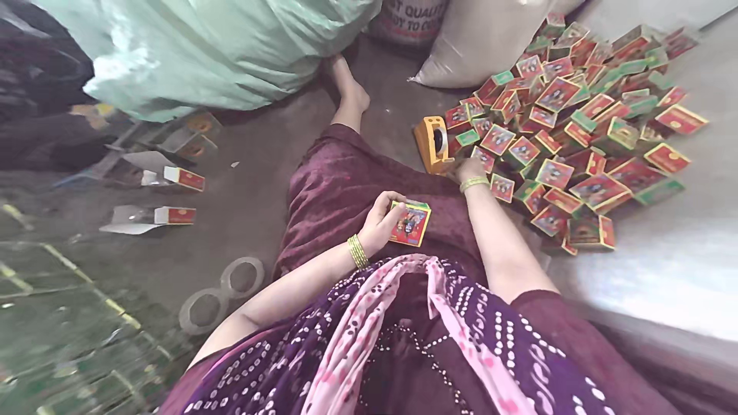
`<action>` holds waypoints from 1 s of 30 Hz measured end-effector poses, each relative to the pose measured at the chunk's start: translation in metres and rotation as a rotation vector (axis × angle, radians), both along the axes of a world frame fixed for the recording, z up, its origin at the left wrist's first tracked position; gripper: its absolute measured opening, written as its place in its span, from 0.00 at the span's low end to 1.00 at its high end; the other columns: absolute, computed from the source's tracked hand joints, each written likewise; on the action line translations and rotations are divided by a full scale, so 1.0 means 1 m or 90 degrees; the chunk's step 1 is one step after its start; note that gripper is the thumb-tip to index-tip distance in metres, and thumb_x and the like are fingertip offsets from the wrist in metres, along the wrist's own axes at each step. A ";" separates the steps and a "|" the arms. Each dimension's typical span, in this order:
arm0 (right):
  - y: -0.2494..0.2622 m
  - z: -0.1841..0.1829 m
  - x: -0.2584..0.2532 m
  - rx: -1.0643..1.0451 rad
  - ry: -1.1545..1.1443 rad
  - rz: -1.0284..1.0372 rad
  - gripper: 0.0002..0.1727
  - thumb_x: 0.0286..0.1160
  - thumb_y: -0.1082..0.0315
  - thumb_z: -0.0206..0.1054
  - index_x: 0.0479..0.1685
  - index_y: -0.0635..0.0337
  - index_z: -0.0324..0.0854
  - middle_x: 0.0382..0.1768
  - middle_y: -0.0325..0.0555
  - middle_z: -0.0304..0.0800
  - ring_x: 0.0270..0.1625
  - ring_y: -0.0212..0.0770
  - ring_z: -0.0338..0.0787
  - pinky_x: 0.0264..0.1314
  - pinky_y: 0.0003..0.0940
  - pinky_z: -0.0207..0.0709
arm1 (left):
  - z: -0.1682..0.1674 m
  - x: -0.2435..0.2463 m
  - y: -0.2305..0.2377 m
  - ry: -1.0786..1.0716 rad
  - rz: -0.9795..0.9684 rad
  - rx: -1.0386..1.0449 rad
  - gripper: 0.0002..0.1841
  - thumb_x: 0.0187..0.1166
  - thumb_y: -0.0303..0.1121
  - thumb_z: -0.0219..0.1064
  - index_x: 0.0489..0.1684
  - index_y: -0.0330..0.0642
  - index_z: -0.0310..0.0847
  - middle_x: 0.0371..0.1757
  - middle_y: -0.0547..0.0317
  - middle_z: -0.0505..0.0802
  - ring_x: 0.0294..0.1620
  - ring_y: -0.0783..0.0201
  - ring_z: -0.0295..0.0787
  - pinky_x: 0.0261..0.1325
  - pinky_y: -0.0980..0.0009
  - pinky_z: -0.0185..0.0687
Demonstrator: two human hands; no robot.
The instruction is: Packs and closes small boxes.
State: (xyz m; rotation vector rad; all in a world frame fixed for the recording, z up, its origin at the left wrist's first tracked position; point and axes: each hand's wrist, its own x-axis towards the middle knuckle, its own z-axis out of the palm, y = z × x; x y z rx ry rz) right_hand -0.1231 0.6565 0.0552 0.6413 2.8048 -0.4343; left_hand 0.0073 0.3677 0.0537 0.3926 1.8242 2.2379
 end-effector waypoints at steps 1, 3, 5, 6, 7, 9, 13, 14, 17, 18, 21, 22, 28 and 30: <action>-0.002 0.004 0.003 -0.007 0.001 0.007 0.19 0.67 0.56 0.78 0.50 0.62 0.91 0.55 0.69 0.90 0.62 0.72 0.87 0.62 0.78 0.75 | 0.000 0.001 0.000 -0.004 0.005 -0.002 0.14 0.90 0.34 0.53 0.62 0.35 0.75 0.58 0.51 0.89 0.54 0.63 0.90 0.59 0.63 0.89; -0.004 0.011 0.002 -0.161 0.059 0.018 0.19 0.74 0.59 0.75 0.58 0.63 0.88 0.56 0.65 0.90 0.60 0.63 0.89 0.66 0.68 0.77 | 0.000 0.000 0.001 0.001 0.024 -0.012 0.14 0.89 0.34 0.54 0.62 0.36 0.75 0.59 0.50 0.88 0.54 0.63 0.90 0.59 0.63 0.89; -0.022 0.027 0.022 -0.415 0.138 0.017 0.20 0.79 0.57 0.71 0.63 0.60 0.83 0.55 0.54 0.89 0.51 0.47 0.90 0.56 0.49 0.85 | -0.001 0.002 -0.001 0.009 0.045 -0.032 0.14 0.89 0.35 0.54 0.62 0.37 0.77 0.60 0.51 0.87 0.54 0.63 0.89 0.58 0.62 0.89; -0.036 0.042 0.040 -0.536 0.162 0.018 0.19 0.80 0.57 0.70 0.63 0.57 0.82 0.58 0.49 0.88 0.51 0.42 0.90 0.54 0.44 0.87 | -0.001 0.002 -0.001 0.014 0.052 -0.043 0.15 0.89 0.37 0.54 0.63 0.38 0.77 0.60 0.51 0.87 0.55 0.63 0.89 0.59 0.62 0.88; -0.050 0.059 0.062 -0.636 0.167 0.030 0.16 0.82 0.58 0.69 0.63 0.53 0.82 0.64 0.42 0.86 0.56 0.39 0.90 0.57 0.41 0.86 | -0.002 0.002 -0.001 0.018 0.060 -0.052 0.16 0.90 0.38 0.54 0.63 0.39 0.77 0.60 0.51 0.87 0.54 0.63 0.89 0.58 0.63 0.88; -0.072 0.081 0.101 -0.787 0.175 0.056 0.10 0.83 0.65 0.63 0.57 0.53 0.84 0.76 0.39 0.81 0.69 0.41 0.86 0.67 0.44 0.84 | -0.002 0.002 0.000 0.024 0.072 -0.068 0.18 0.90 0.41 0.52 0.64 0.39 0.77 0.59 0.52 0.87 0.51 0.64 0.89 0.54 0.63 0.88; -0.099 0.083 0.142 -0.850 0.168 0.047 0.11 0.79 0.70 0.65 0.49 0.63 0.91 0.77 0.47 0.82 0.73 0.42 0.84 0.71 0.40 0.80 | -0.004 0.003 0.002 0.051 0.060 -0.086 0.20 0.90 0.45 0.51 0.65 0.41 0.77 0.61 0.53 0.85 0.56 0.64 0.86 0.58 0.61 0.87; -0.102 0.077 0.146 -0.840 0.159 0.030 0.11 0.79 0.70 0.66 0.51 0.64 0.91 0.74 0.47 0.84 0.69 0.41 0.86 0.68 0.38 0.82 | -0.004 0.005 0.003 0.046 0.055 -0.076 0.18 0.89 0.45 0.55 0.65 0.42 0.77 0.61 0.53 0.86 0.55 0.64 0.88 0.57 0.61 0.88; -0.110 0.063 0.146 -0.848 0.120 -0.060 0.16 0.82 0.67 0.67 0.63 0.64 0.86 0.59 0.51 0.92 0.53 0.42 0.91 0.53 0.37 0.86 | 0.001 0.009 0.004 -0.001 0.054 -0.042 0.22 0.76 0.37 0.74 0.65 0.42 0.75 0.61 0.51 0.86 0.49 0.61 0.91 0.50 0.61 0.92; -0.112 0.061 0.146 -0.854 0.107 -0.088 0.17 0.82 0.66 0.67 0.65 0.63 0.85 0.54 0.52 0.93 0.49 0.42 0.92 0.50 0.37 0.87 | 0.002 0.010 0.004 -0.005 0.057 -0.040 0.25 0.72 0.35 0.79 0.65 0.41 0.75 0.62 0.50 0.86 0.48 0.60 0.91 0.49 0.61 0.93; -0.118 0.058 0.145 -0.850 0.096 -0.139 0.16 0.81 0.64 0.70 0.62 0.62 0.86 0.48 0.51 0.94 0.45 0.41 0.92 0.48 0.36 0.88 | 0.004 0.012 0.003 0.016 0.058 -0.038 0.27 0.67 0.31 0.82 0.63 0.40 0.76 0.62 0.48 0.85 0.49 0.59 0.91 0.51 0.60 0.94; -0.119 0.058 0.145 -0.841 0.104 -0.149 0.16 0.78 0.64 0.72 0.60 0.62 0.87 0.47 0.50 0.94 0.44 0.41 0.93 0.47 0.36 0.88 | 0.004 0.012 0.002 0.021 0.055 -0.035 0.27 0.66 0.30 0.83 0.63 0.40 0.76 0.61 0.48 0.85 0.49 0.59 0.92 0.51 0.60 0.94; -0.106 0.053 0.140 -0.663 0.166 -0.087 0.36 0.59 0.68 0.84 0.72 0.54 0.74 0.55 0.52 0.83 0.46 0.44 0.87 0.44 0.40 0.86 | 0.002 0.018 0.002 0.072 -0.023 -0.026 0.29 0.65 0.31 0.82 0.64 0.36 0.73 0.58 0.48 0.89 0.52 0.58 0.93 0.57 0.57 0.93; -0.098 0.060 0.145 -0.662 0.096 0.054 0.25 0.73 0.57 0.76 0.67 0.58 0.80 0.49 0.48 0.90 0.44 0.39 0.91 0.46 0.36 0.87 | 0.004 0.016 0.000 0.049 -0.017 -0.004 0.28 0.69 0.30 0.76 0.68 0.37 0.68 0.55 0.50 0.91 0.50 0.58 0.93 0.54 0.57 0.93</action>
